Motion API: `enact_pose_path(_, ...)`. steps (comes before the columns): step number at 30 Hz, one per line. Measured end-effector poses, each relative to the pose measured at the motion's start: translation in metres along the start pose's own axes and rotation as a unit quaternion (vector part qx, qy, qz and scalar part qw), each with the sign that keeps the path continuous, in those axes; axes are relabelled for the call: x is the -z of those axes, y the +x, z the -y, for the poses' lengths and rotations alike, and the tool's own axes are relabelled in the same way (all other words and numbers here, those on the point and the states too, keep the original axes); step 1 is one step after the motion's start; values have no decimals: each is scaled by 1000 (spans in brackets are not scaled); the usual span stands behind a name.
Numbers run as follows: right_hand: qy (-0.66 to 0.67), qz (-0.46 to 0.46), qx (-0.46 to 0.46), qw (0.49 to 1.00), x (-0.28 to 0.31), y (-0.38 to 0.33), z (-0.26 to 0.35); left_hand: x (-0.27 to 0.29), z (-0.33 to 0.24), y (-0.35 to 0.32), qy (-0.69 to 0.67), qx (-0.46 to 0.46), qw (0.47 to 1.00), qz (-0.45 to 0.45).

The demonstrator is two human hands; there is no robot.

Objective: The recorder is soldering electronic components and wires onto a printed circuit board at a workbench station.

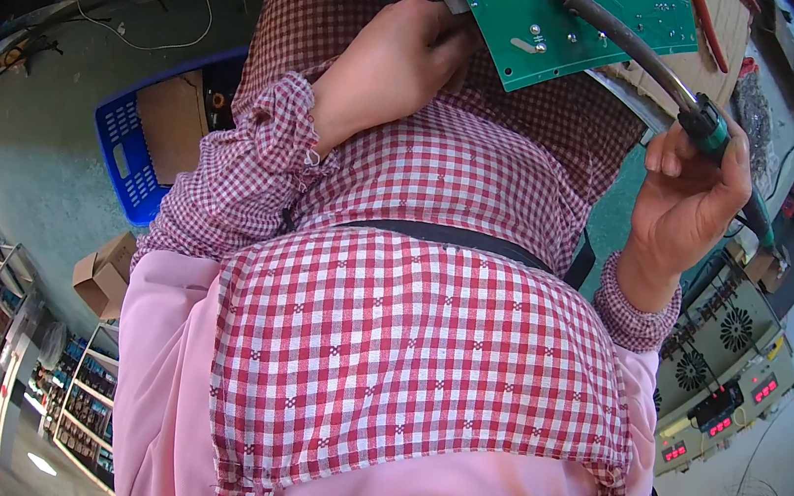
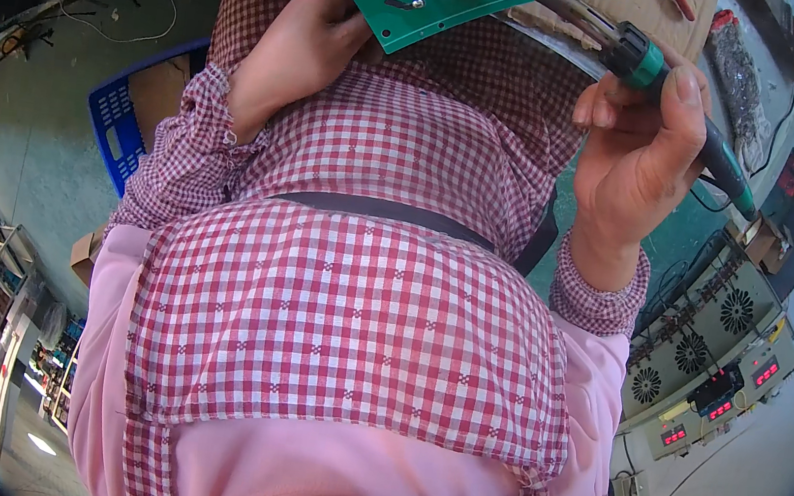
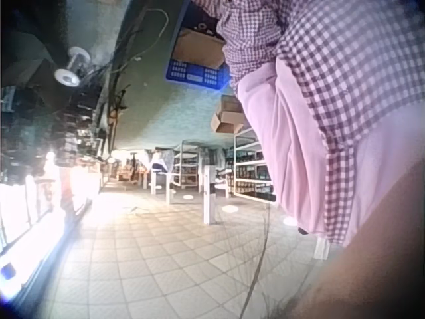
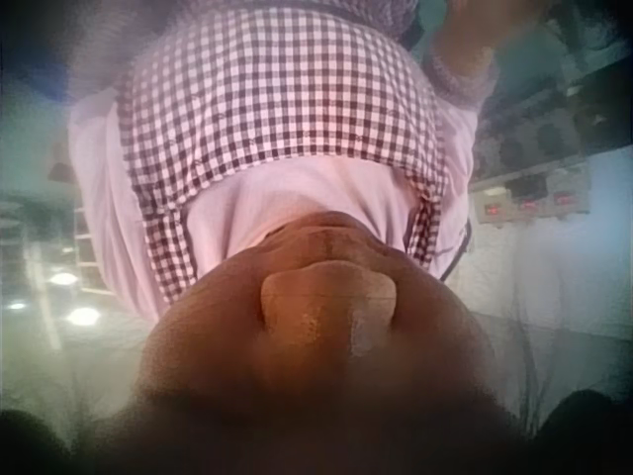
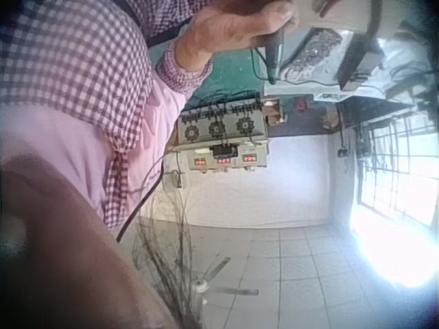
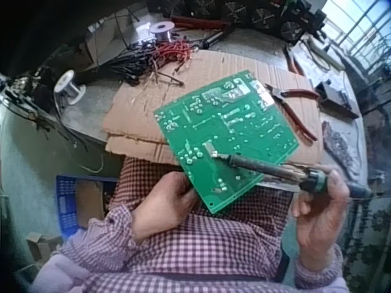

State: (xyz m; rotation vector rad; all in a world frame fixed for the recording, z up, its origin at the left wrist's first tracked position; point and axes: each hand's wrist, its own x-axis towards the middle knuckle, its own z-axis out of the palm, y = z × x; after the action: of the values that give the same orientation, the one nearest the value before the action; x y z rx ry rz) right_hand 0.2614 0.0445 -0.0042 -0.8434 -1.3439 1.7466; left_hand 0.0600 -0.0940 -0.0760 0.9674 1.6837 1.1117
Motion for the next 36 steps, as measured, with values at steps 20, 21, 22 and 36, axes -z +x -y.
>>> enact_pose_path(20,-3,32,-21,999,2,-4,5,-4,2,-15,172,-29,983,-54)
enact_pose_path(21,-10,32,-15,999,3,-3,4,-5,5,-13,185,-29,981,-56)
enact_pose_path(22,-17,30,-7,999,5,-3,4,-6,7,-13,182,-25,981,-60)
enact_pose_path(36,-6,-6,-20,1000,3,-8,1,-15,18,-7,73,-37,994,-67)
